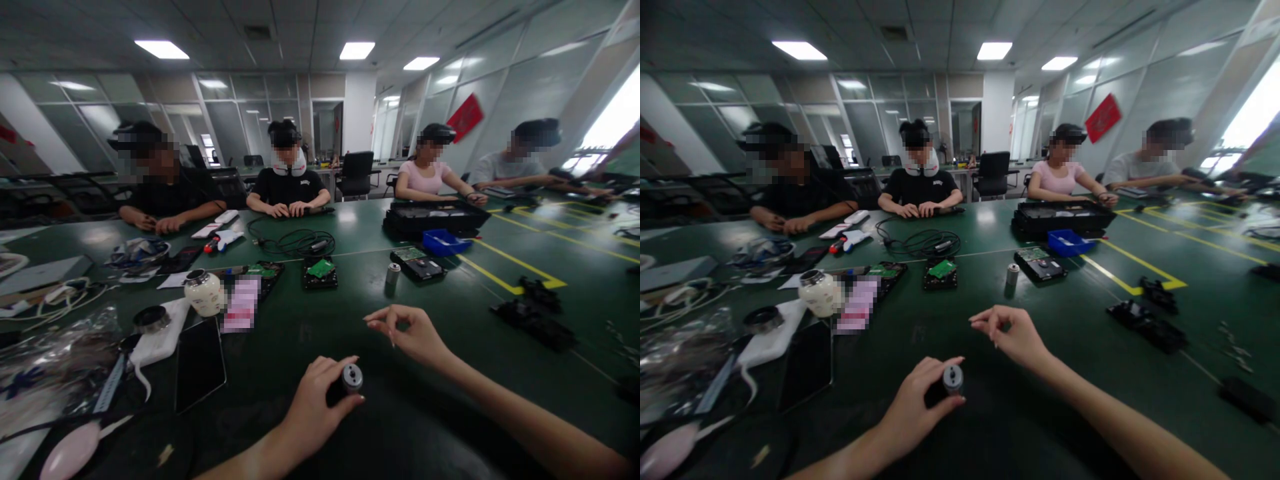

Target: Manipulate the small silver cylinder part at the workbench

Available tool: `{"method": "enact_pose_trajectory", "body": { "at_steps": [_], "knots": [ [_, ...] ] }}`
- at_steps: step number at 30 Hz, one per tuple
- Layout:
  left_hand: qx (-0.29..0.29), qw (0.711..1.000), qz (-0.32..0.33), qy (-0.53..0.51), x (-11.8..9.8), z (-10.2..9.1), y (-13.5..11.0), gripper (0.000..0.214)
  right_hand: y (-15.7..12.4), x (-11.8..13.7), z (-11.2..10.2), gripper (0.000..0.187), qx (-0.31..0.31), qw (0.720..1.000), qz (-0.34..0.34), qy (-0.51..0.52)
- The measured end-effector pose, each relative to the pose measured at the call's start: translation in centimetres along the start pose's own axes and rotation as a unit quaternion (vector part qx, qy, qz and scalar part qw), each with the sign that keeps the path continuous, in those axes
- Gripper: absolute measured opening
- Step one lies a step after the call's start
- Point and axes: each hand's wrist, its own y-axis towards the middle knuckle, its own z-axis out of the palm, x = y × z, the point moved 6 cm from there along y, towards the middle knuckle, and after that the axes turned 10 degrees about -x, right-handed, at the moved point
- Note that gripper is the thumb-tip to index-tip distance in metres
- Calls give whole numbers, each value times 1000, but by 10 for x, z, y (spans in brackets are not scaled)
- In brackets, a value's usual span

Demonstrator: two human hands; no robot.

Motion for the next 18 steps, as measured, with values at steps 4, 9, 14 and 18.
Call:
{"method": "enact_pose_trajectory", "body": {
  "at_steps": [4, 9, 14, 18],
  "knots": [
    [3, 1000, -6, -6, 0, -2, 0, 50, 17, -54, -29, 30, -16, 996, 50, -74],
    [11, 1000, -14, -6, -1, -1, 1, 49, 14, -85, -37, 27, 23, 993, 81, -86],
    [15, 1000, -16, -2, 0, 0, 1, 49, 16, -84, -37, 33, 13, 994, 93, -60],
    [11, 1000, -14, -8, 4, 1, -1, 49, 10, -56, -23, 42, -22, 996, 81, -23]
  ]
}}
